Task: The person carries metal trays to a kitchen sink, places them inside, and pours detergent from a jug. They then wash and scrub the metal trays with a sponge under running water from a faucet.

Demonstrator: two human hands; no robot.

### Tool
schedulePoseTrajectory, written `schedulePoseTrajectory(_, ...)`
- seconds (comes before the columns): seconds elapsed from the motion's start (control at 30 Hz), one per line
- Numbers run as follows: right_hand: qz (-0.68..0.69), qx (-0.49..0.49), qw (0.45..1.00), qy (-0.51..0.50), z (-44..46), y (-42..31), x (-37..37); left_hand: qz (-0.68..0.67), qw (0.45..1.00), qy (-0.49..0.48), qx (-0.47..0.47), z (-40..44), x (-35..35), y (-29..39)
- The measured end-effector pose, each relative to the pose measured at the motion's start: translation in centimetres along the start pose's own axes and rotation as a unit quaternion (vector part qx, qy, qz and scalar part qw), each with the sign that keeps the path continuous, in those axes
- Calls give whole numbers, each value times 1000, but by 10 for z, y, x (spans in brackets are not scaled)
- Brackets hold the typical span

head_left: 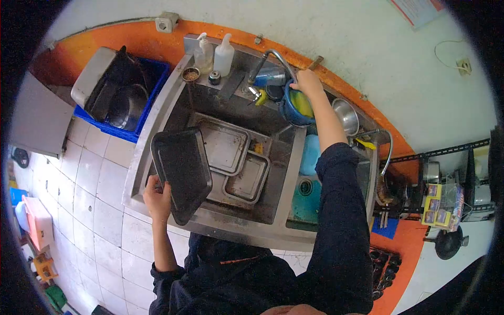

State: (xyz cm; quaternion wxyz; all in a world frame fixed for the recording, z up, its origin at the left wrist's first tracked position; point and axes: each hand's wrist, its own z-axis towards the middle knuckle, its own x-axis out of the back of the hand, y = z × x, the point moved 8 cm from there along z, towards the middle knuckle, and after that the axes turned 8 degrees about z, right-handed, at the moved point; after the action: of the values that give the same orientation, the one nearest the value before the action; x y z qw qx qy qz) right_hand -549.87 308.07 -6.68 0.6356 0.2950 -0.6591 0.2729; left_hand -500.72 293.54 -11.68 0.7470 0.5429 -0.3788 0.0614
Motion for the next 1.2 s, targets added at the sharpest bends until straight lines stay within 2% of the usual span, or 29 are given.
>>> schedulePoseTrajectory(0.1, -9, -1, 1000, -1, 2, -1, -1, -17, 999, -10, 48, -1, 3, -11)
schedulePoseTrajectory(0.17, -21, -2, 1000, -2, 1, -4, 1, 57, 998, -7, 8, -1, 8, -3)
schedulePoseTrajectory(0.37, -22, -9, 1000, 2, -3, -7, 5, 7, 1000, 6, 6, -1, 8, -13)
schedulePoseTrajectory(0.6, -3, -25, 1000, 8, -5, -7, 6, 30, 999, 1, 13, 0, 13, -18)
schedulePoseTrajectory(0.67, 1, -27, 1000, 10, -6, -9, 8, 6, 999, -11, 38, 1, 14, -21)
schedulePoseTrajectory(0.9, -28, -30, 999, 22, -5, -8, 5, -3, 1000, 16, -1, 2, 26, -16)
schedulePoseTrajectory(1.07, -30, -27, 998, 38, -4, -7, 5, -27, 998, 23, 42, 1, 25, -33)
schedulePoseTrajectory(1.13, -20, -63, 998, 17, -5, -2, 5, -17, 999, 23, 26, 2, 25, -39)
schedulePoseTrajectory(1.2, -17, -53, 998, 28, -4, -2, 9, -11, 1000, 17, 1, 2, 26, -37)
